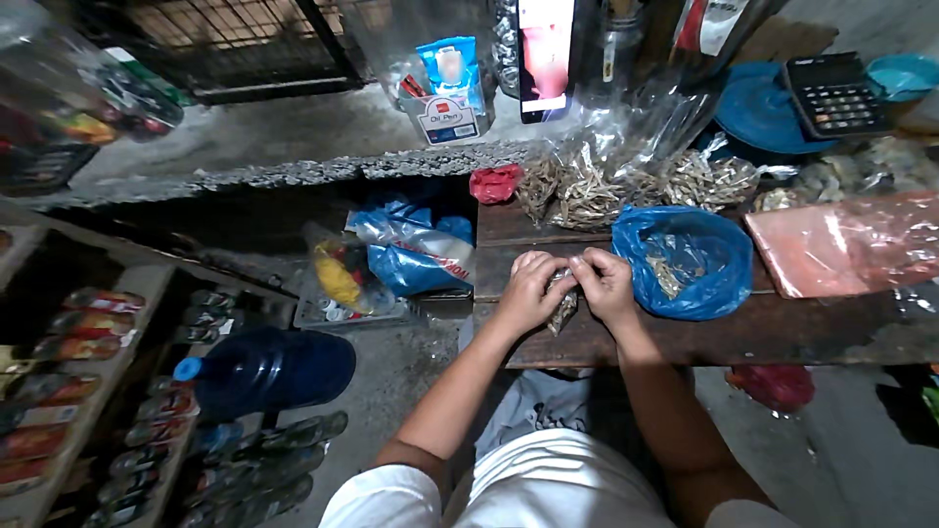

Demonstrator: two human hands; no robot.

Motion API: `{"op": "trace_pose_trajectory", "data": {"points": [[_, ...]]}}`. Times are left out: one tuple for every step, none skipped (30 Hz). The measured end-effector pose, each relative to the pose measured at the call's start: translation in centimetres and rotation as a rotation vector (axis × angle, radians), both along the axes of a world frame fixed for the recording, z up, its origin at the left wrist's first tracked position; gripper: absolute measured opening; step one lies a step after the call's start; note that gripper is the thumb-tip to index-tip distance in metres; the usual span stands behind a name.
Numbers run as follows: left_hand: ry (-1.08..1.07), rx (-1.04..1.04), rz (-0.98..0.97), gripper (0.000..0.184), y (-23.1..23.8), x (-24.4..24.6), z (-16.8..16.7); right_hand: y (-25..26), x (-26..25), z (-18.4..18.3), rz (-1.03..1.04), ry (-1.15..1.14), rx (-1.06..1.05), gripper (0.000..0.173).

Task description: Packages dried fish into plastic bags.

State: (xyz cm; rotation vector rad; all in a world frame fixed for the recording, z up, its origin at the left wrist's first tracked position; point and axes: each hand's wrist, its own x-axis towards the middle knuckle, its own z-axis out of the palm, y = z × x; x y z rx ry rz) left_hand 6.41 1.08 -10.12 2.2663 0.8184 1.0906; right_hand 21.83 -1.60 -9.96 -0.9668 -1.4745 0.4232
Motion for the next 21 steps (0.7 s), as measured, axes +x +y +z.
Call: {"op": "trace_pose_trajectory", "data": {"points": [[0.014,-0.004,0.002,0.029,-0.04,0.05,0.07,0.01,-0.03,-0.01,0.002,0.008,0.011,0.030],[0.022,-0.007,0.001,0.028,-0.07,0.10,0.11,0.02,-0.03,-0.01,0.002,0.011,0.018,0.030],[0.026,-0.008,-0.003,0.028,-0.10,0.12,0.13,0.00,-0.02,-0.01,0.002,0.013,0.020,0.030],[0.029,-0.007,-0.010,0.029,-0.11,0.13,0.11,-0.02,0.00,-0.01,0.004,0.018,0.019,0.030],[0.030,-0.004,-0.016,0.030,-0.11,0.15,0.08,-0.02,0.02,0.00,0.005,0.026,0.018,0.030],[0.027,-0.002,-0.021,0.031,-0.12,0.19,0.01,-0.02,0.05,0.02,0.004,0.032,0.016,0.031],[0.019,-0.003,-0.023,0.031,-0.15,0.27,-0.03,-0.02,0.07,0.03,0.003,0.036,0.011,0.031],[0.011,-0.008,-0.021,0.029,-0.22,0.34,-0.04,-0.02,0.07,0.05,0.003,0.039,0.007,0.032],[0.009,-0.020,-0.020,0.028,-0.31,0.39,0.02,-0.01,0.05,0.07,0.002,0.041,0.004,0.032],[0.011,-0.038,-0.019,0.028,-0.41,0.43,0.12,-0.01,0.04,0.08,0.001,0.043,0.003,0.032],[0.013,-0.052,-0.017,0.027,-0.46,0.47,0.20,-0.02,0.02,0.08,0.002,0.046,0.004,0.032],[0.013,-0.058,-0.015,0.026,-0.47,0.51,0.23,-0.02,-0.01,0.04,0.004,0.049,0.008,0.031],[0.011,-0.055,-0.013,0.025,-0.46,0.55,0.22,-0.02,-0.03,0.01,0.009,0.051,0.009,0.031],[0.008,-0.049,-0.013,0.024,-0.44,0.57,0.20,-0.03,-0.06,0.00,0.015,0.053,0.008,0.030],[0.005,-0.040,-0.012,0.024,-0.43,0.58,0.14,-0.02,-0.09,-0.03,0.019,0.057,0.006,0.030],[0.003,-0.029,-0.009,0.024,-0.43,0.57,0.09,-0.01,-0.13,-0.07,0.021,0.058,0.007,0.030],[0.002,-0.021,-0.009,0.025,-0.45,0.56,0.05,0.01,-0.15,-0.11,0.024,0.060,0.010,0.030],[-0.002,-0.011,-0.006,0.025,-0.51,0.56,0.01,0.02,-0.17,-0.13,0.028,0.063,0.010,0.030],[-0.004,-0.002,-0.003,0.025,-0.57,0.56,-0.04,0.03,-0.18,-0.14,0.033,0.066,0.012,0.030],[-0.008,0.012,0.001,0.026,-0.60,0.57,-0.10,0.03,-0.19,-0.15,0.037,0.067,0.014,0.030],[-0.011,0.023,0.005,0.026,-0.61,0.57,-0.15,0.02,-0.21,-0.14,0.037,0.067,0.016,0.030]]}}
